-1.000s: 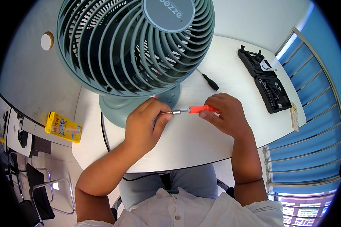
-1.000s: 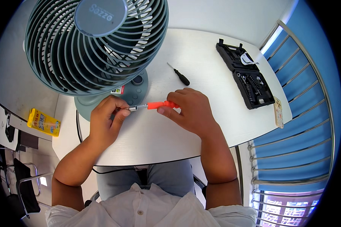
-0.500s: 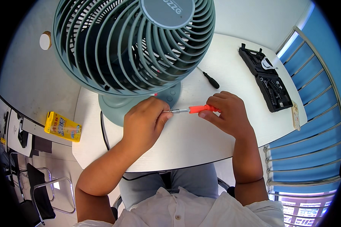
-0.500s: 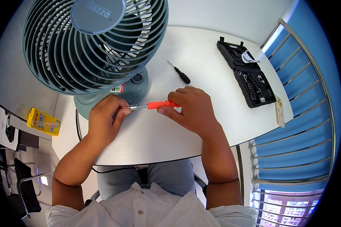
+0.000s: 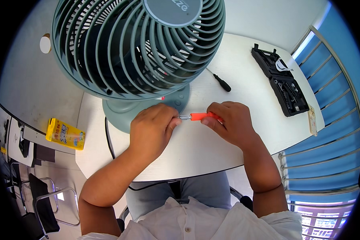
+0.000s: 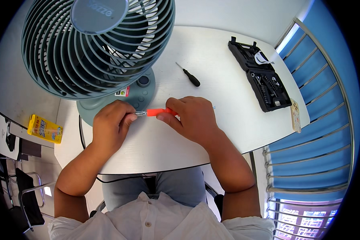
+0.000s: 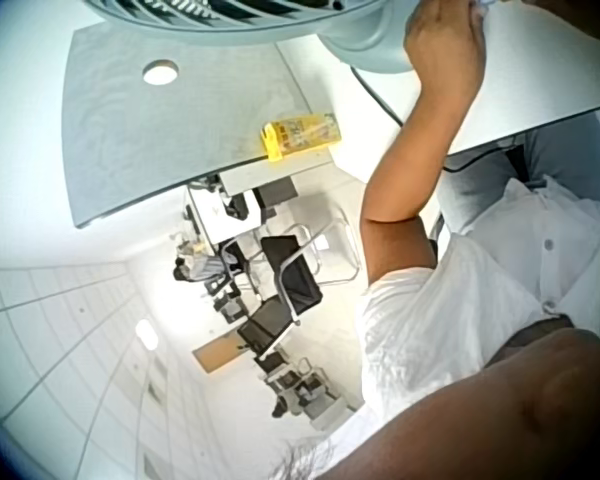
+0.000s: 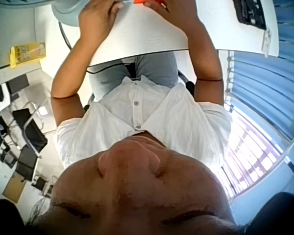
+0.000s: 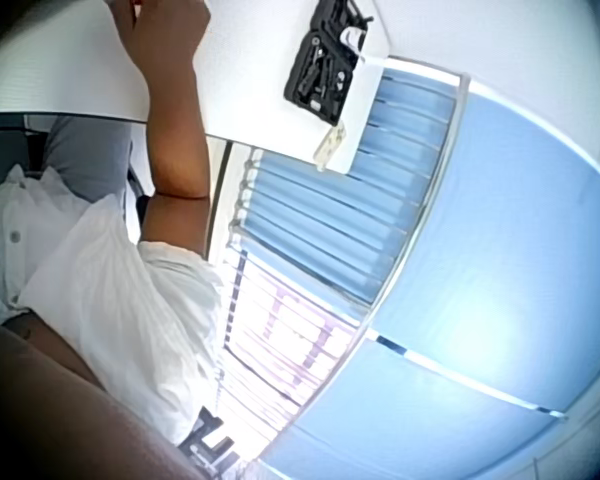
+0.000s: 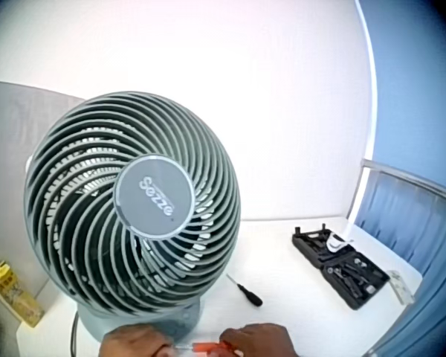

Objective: The person uses a screwdriver to remove screws from the base of a teal desk fan. They then switch to a ratchet screwdriver to continue removing screws from the same area. The person places the removed screws into a toolkit on the table.

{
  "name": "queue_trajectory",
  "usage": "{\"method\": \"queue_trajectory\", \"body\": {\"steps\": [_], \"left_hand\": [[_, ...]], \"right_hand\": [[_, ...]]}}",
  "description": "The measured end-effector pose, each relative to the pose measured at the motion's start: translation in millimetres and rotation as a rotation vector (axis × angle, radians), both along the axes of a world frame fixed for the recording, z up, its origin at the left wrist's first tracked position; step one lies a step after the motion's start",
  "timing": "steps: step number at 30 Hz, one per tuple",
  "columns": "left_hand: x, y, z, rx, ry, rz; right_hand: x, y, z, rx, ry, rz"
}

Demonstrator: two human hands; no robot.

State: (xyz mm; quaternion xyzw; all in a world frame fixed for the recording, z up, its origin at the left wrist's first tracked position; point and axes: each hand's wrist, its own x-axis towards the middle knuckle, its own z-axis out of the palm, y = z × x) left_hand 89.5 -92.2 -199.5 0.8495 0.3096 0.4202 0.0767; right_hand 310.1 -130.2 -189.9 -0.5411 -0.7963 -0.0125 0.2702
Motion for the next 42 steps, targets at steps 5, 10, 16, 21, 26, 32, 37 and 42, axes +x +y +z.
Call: {"method": "queue_trajectory", "body": {"steps": [5, 10, 16, 21, 26, 32, 37, 42], "left_hand": [[0, 1, 0, 0.001, 0.007, -0.006], [-1, 1, 1, -0.028, 0.028, 0.051], [-2, -1, 3, -0.071, 0.059, 0.099], [-5, -1, 2, -0.137, 0.108, 0.125], [-6, 0, 1, -0.208, 0.105, 0.138], [-8, 1, 6, -0.488, 0.058, 0.078], [-8, 1, 10, -0.630, 0.030, 0.048], [-9, 5, 4, -0.475, -0.066, 0.013]], "right_hand": [[0, 0, 1, -0.136, 0.024, 0.006], [-1, 2, 1, 0.045, 0.046, 0.031], [-5, 2, -1, 0.158, 0.004, 0.025], [-7, 1, -1, 0.229, 0.004, 0.025], [-8, 2, -2, 0.255, -0.007, 0.030], [-7, 2, -2, 0.274, -0.024, 0.041], [-6, 2, -2, 0.268, -0.004, 0.061], [-1, 3, 1, 0.125, 0.085, 0.017]]}}
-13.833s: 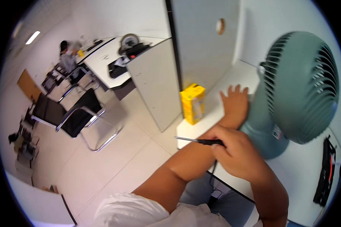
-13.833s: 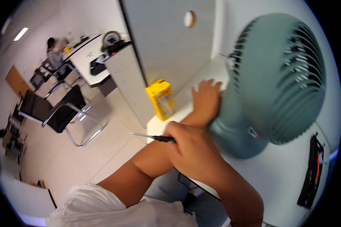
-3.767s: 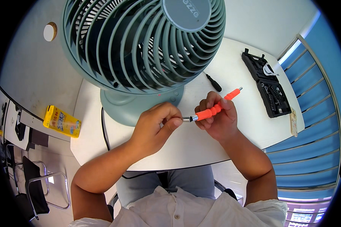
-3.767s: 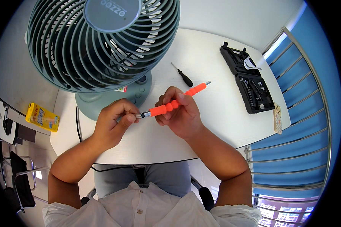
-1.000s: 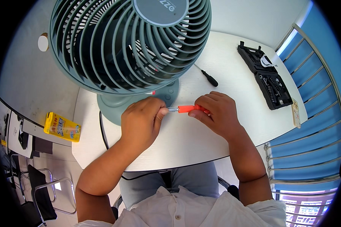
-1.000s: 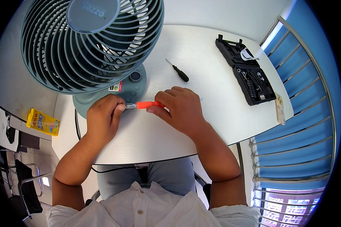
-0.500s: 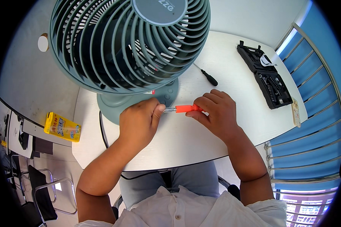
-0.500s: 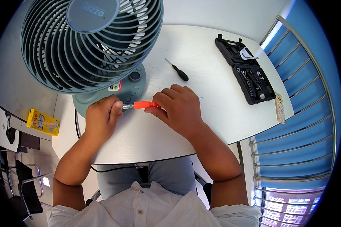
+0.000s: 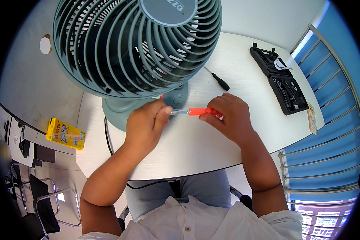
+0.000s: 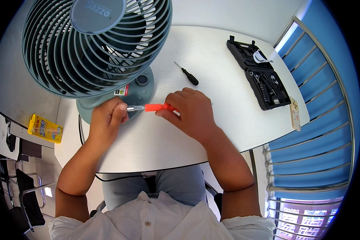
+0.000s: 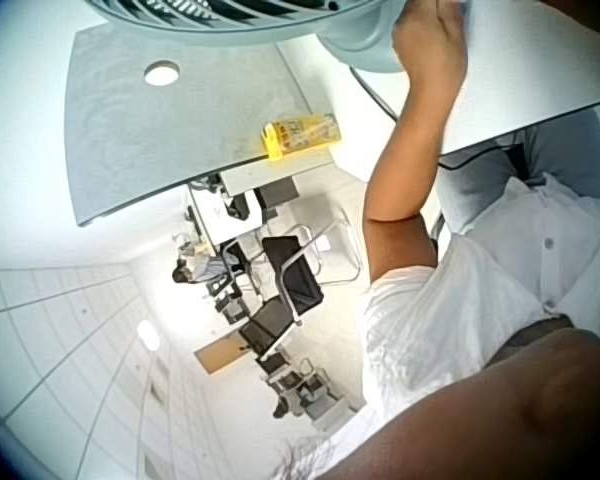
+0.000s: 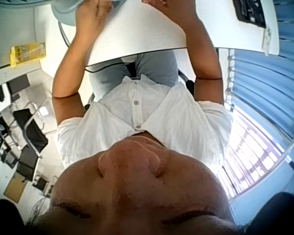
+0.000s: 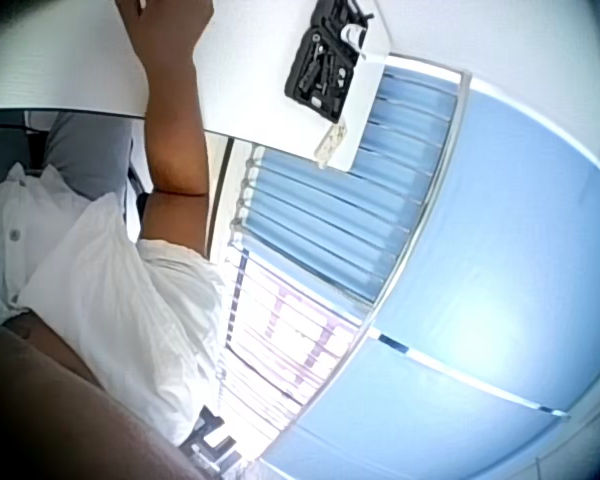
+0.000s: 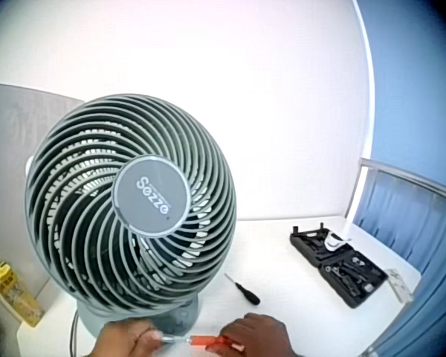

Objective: The person uses a screwdriver to remove screws from the base of a teal desk fan. They then switch to a ratchet screwdriver to continue removing screws from the same area. The person places the removed screws into a toolkit on the table.

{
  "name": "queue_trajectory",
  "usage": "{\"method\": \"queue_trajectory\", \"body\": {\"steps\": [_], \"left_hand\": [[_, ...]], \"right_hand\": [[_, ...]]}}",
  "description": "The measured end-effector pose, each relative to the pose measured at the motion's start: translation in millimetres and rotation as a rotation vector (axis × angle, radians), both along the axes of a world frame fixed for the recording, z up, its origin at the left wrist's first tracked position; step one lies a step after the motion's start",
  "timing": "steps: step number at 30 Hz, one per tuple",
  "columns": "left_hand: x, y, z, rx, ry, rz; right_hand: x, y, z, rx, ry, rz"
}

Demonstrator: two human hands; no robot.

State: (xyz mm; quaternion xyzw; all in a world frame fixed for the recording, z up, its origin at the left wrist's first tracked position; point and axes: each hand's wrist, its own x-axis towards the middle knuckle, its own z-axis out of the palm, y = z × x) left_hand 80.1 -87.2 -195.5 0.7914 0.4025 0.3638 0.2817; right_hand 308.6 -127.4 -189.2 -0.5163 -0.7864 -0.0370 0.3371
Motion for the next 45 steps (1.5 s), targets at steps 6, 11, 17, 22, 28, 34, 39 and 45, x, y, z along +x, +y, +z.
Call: {"method": "queue_trajectory", "body": {"steps": [6, 11, 17, 22, 28, 34, 39, 45], "left_hand": [[-3, 6, -5, 0.016, -0.098, 0.013], [0, 3, -5, -0.006, -0.115, -0.014], [1, 2, -5, 0.060, -0.080, -0.019], [6, -4, -5, 0.071, 0.034, -0.028], [6, -2, -3, 0.252, 0.037, -0.021], [3, -2, 0, 0.405, 0.063, -0.103], [3, 0, -1, 0.355, 0.041, -0.102], [5, -3, -3, 0.135, -0.053, -0.091]], "right_hand": [[9, 1, 1, -0.057, 0.053, -0.063], [8, 1, 1, -0.065, 0.066, -0.034], [6, 0, 2, -0.069, 0.030, 0.008], [3, 0, -1, -0.014, -0.055, 0.026], [-1, -4, -4, -0.219, 0.004, 0.029], [2, -4, 8, -0.742, 0.254, 0.091], [4, -5, 7, -0.520, 0.203, 0.059], [3, -1, 1, -0.230, 0.176, 0.044]]}}
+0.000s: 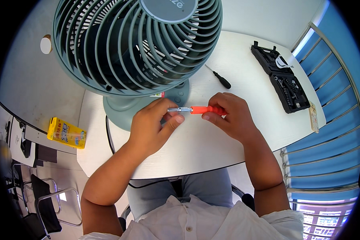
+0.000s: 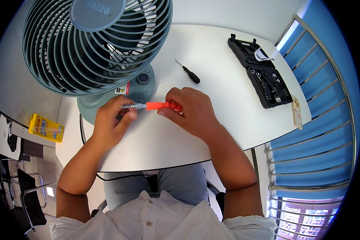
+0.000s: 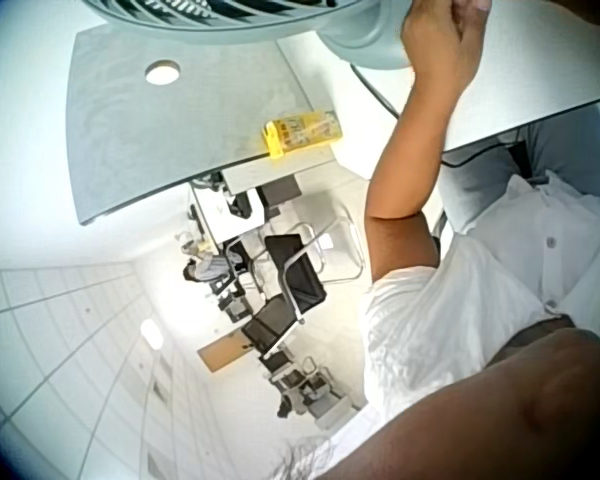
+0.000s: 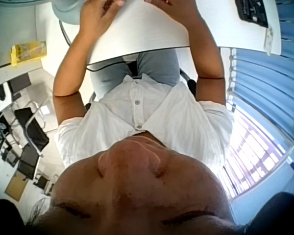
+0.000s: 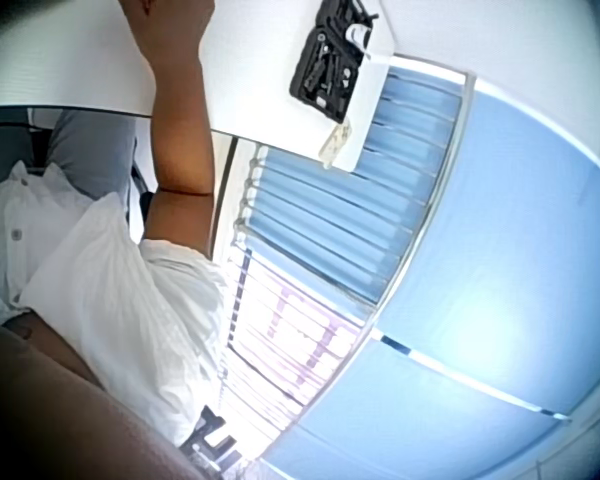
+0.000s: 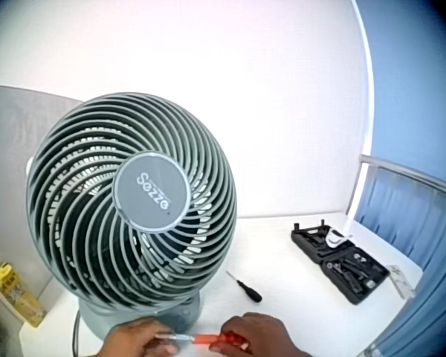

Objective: The person uses a screwdriver to remove screws from the base of a teal desk fan. They then switch to a ratchet screwdriver to continue removing screws from the same area. The person places the removed screws into a toolkit on the table.

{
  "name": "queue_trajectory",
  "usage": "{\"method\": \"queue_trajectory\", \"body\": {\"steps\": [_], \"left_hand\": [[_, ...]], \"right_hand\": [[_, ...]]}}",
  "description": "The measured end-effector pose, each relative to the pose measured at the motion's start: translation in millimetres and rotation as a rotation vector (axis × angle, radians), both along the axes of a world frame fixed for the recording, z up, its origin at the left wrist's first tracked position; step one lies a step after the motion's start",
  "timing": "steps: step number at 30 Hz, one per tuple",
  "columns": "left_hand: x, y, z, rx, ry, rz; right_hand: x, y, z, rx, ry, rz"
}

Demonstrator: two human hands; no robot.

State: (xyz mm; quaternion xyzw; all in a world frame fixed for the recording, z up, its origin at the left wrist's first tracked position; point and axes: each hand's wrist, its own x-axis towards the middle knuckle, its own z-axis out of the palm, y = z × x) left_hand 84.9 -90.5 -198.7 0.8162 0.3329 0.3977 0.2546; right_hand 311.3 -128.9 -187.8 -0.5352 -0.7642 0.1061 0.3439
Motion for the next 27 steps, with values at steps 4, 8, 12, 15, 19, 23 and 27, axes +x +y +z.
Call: {"method": "queue_trajectory", "body": {"steps": [4, 8, 12, 15, 19, 23, 27], "left_hand": [[-2, 3, 2, -0.030, -0.018, -0.045], [-2, 1, 6, -0.055, 0.049, -0.059], [-1, 1, 4, 0.000, 0.095, -0.045], [-3, 4, 2, 0.060, 0.108, -0.060], [-4, 5, 1, 0.162, 0.144, -0.101], [-5, 5, 6, 0.306, 0.214, -0.122], [-3, 3, 3, 0.409, 0.213, -0.154]], "right_hand": [[1, 0, 2, 0.071, -0.053, 0.003], [0, 1, 1, 0.167, -0.090, -0.008], [-2, 2, -1, 0.291, -0.158, 0.012], [-5, -1, -2, 0.267, -0.168, 0.062], [-2, -2, -6, 0.042, -0.112, 0.130], [0, -3, 1, -0.267, -0.043, 0.185], [4, -2, 6, -0.476, 0.114, 0.331]]}}
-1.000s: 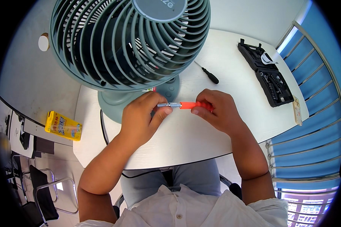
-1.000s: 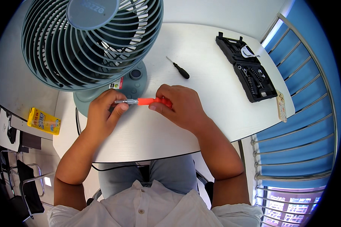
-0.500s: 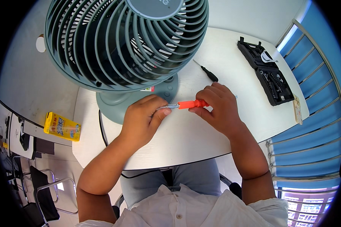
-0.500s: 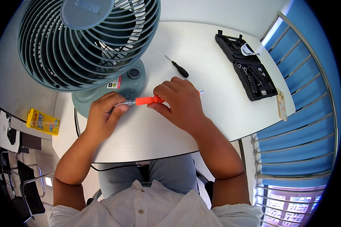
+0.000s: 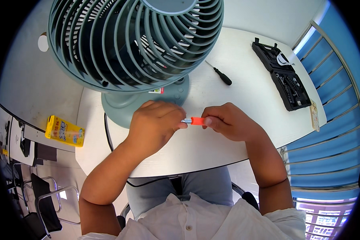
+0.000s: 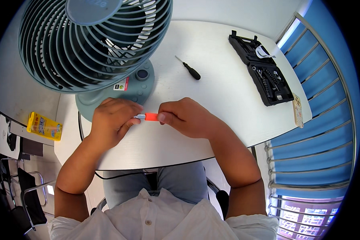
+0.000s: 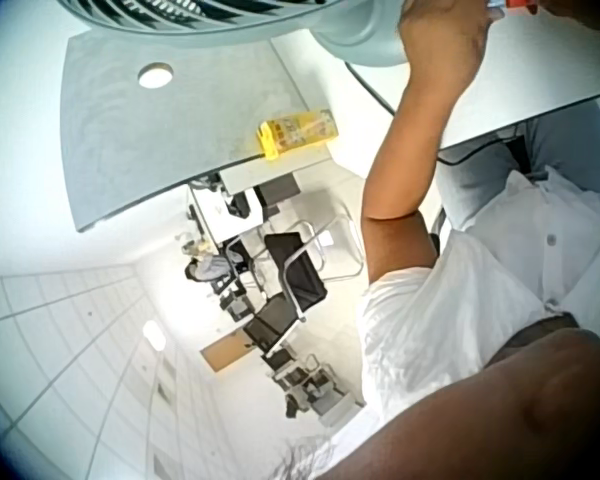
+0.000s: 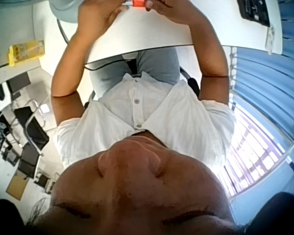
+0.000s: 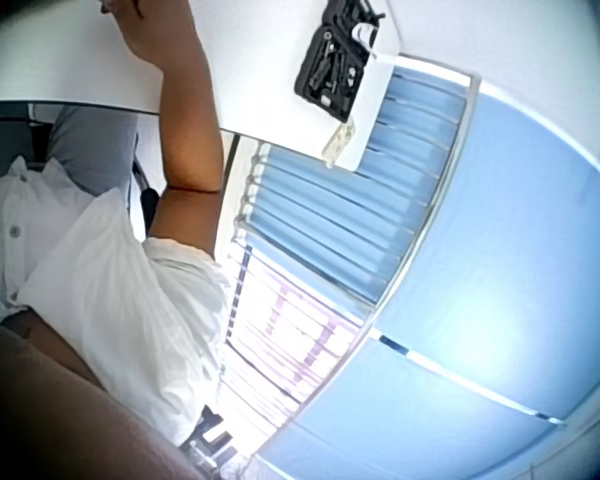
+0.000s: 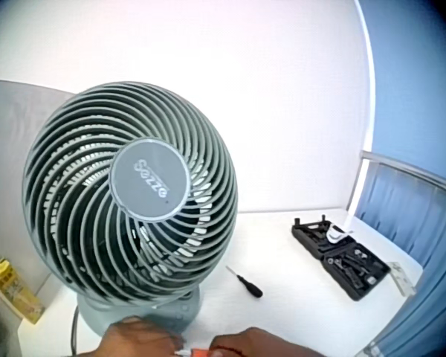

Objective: The person uses a screwdriver to remove screws from the base of a teal desk fan. They then switch to a ratchet screwdriver to continue removing screws from the same area. The person places the removed screws into a toolkit on the table.

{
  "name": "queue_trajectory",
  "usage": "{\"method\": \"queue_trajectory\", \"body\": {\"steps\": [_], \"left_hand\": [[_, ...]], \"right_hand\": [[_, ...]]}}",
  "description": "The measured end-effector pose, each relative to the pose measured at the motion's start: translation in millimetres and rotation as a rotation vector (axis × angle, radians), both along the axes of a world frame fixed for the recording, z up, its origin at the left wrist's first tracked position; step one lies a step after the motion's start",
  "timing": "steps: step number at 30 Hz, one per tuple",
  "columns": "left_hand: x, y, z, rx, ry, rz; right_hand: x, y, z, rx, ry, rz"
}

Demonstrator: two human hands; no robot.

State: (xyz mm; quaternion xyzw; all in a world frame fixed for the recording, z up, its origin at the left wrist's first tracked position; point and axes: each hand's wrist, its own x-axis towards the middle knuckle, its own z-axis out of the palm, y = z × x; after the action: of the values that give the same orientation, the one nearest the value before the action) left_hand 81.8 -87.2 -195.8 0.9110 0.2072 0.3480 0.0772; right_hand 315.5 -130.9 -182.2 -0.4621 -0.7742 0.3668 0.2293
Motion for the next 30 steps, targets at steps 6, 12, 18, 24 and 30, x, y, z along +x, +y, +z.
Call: {"method": "queue_trajectory", "body": {"steps": [6, 12, 18, 24, 30], "left_hand": [[5, -5, -1, 0.095, -0.020, 0.014], [5, -1, -3, -0.019, -0.088, 0.060], [5, 0, -3, -0.094, -0.172, 0.056], [5, 0, -3, -0.079, -0.191, 0.078], [3, 2, 0, -0.082, -0.209, 0.083]], "right_hand": [[5, 0, 7, -0.155, 0.045, 0.045], [-4, 2, -6, 0.329, -0.063, -0.135], [-3, 3, -7, 0.489, -0.065, -0.167], [-3, 2, -5, 0.476, -0.085, -0.181], [-2, 2, -4, 0.454, -0.090, -0.218]]}}
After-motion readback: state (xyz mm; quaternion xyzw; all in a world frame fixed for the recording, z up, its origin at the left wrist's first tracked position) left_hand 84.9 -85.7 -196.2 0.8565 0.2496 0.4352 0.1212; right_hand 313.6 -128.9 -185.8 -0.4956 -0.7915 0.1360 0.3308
